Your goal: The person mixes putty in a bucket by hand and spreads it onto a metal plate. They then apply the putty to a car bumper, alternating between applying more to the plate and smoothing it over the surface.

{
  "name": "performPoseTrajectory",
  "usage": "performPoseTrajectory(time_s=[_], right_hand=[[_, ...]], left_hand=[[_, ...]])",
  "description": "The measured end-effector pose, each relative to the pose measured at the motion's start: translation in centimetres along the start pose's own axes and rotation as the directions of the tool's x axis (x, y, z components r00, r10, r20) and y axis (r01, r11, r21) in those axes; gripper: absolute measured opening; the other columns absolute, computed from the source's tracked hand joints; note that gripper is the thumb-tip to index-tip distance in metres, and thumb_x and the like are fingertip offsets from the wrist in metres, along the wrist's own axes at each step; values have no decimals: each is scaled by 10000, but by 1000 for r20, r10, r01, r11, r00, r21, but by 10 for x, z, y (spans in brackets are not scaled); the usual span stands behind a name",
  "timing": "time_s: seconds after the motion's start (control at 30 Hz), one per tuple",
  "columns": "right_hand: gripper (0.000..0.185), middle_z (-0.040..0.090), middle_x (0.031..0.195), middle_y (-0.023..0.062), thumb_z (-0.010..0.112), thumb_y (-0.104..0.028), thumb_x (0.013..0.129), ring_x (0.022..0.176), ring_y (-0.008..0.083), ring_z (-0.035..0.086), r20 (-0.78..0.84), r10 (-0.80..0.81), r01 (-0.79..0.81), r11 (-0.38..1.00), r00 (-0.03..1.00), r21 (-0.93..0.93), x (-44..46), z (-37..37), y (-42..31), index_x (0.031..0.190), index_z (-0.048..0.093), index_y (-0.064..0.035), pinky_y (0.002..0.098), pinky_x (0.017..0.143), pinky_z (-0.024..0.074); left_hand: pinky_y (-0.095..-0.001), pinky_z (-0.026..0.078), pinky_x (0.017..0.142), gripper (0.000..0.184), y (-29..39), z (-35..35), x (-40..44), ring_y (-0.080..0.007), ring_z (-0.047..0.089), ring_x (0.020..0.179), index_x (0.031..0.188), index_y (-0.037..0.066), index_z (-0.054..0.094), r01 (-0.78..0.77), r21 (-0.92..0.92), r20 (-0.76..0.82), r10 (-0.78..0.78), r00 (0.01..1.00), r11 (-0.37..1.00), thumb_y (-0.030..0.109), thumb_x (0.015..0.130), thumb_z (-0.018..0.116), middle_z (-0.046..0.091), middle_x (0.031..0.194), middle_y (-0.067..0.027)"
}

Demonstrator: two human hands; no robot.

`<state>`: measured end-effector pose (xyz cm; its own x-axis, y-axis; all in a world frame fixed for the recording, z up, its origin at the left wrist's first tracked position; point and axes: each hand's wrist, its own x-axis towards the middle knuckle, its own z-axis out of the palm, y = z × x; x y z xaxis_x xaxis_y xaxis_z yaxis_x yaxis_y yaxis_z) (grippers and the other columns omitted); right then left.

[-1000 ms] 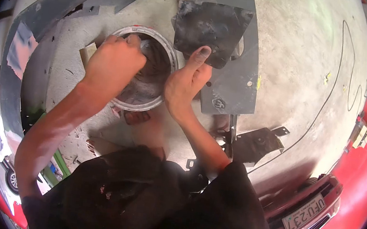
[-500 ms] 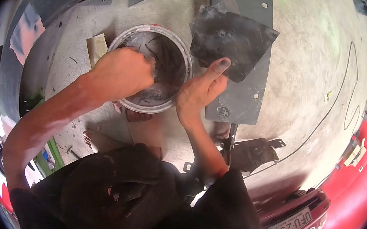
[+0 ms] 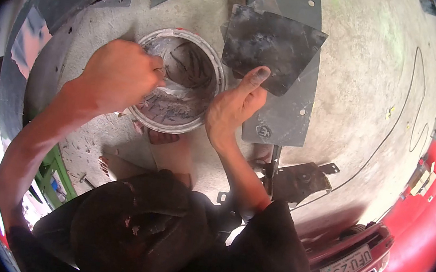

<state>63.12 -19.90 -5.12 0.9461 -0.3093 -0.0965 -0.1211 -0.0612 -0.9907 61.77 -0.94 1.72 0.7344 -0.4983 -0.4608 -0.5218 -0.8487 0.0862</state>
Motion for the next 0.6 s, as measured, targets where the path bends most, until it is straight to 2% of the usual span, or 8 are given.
performPoseTrajectory(time_s=[0.07, 0.13, 0.23, 0.33, 0.43, 0.53, 0.57, 0.6], right_hand=[[588, 230, 698, -87, 470, -586, 1036, 635, 37, 202, -6, -24, 24, 1000, 1000, 4, 1, 0, 3, 712, 262, -141, 278, 547, 147], [593, 236, 698, -84, 466, -591, 1035, 640, 39, 208, 23, 33, -33, 999, 999, 13, -1, -2, -2, 710, 268, -137, 281, 546, 153], [599, 240, 696, -81, 453, -601, 1035, 641, 44, 216, 6, 35, -35, 999, 999, -32, -1, 1, -4, 708, 271, -132, 286, 545, 163], [606, 244, 694, -79, 436, -611, 1036, 637, 51, 225, -2, 33, -33, 998, 999, -50, -1, 0, -4, 707, 275, -128, 294, 544, 172], [617, 244, 693, -78, 420, -621, 1036, 632, 60, 233, -5, 21, -22, 998, 1000, -67, -3, 0, -5, 705, 277, -120, 302, 543, 183], [629, 259, 680, -73, 415, -616, 1039, 624, 69, 242, 8, 46, -46, 997, 999, -61, -4, -1, -8, 696, 285, -105, 311, 542, 191], [630, 268, 674, -70, 419, -611, 1040, 619, 72, 245, 3, 52, -52, 997, 999, -65, -3, -3, -9, 692, 296, -100, 312, 540, 195], [631, 278, 667, -66, 423, -607, 1041, 613, 76, 249, -3, 58, -58, 996, 998, -68, -2, -6, -9, 689, 306, -95, 312, 539, 199]], left_hand=[[-366, 553, 645, 155, -6, 0, -6, -229, 711, 733, 843, 148, 775, 22, -47, -23, -23, 999, 999, 282, 862, 700, 708, 851, 16], [-378, 533, 629, 193, -12, -2, -13, -242, 694, 704, 855, 153, 779, 40, -130, -65, -49, 997, 991, 325, 880, 693, 695, 827, 15], [-391, 497, 594, 185, -21, -5, -25, -260, 659, 664, 855, 144, 771, 82, -152, -114, -100, 988, 985, 322, 856, 720, 657, 757, -11], [-395, 458, 584, 183, -34, -1, -41, -273, 625, 640, 824, 111, 750, 18, -379, -271, -129, 954, 925, 293, 816, 768, 623, 708, -47], [-383, 424, 576, 174, -41, -15, -66, -280, 591, 616, 824, 65, 741, 27, -494, -352, -228, 908, 869, 219, 783, 809, 605, 683, -84], [-372, 414, 592, 189, -49, -23, -104, -283, 581, 616, 876, 32, 745, 148, -603, -289, -387, 876, 784, 179, 782, 817, 606, 695, -119], [-357, 425, 625, 266, -52, -23, -122, -275, 587, 638, 942, -2, 736, 156, -617, -281, -401, 872, 771, 165, 763, 839, 607, 711, -145], [-361, 430, 624, 283, -52, -24, -137, -279, 590, 640, 931, 2, 737, 166, -659, -283, -447, 849, 734, 186, 750, 851, 612, 716, -144]])
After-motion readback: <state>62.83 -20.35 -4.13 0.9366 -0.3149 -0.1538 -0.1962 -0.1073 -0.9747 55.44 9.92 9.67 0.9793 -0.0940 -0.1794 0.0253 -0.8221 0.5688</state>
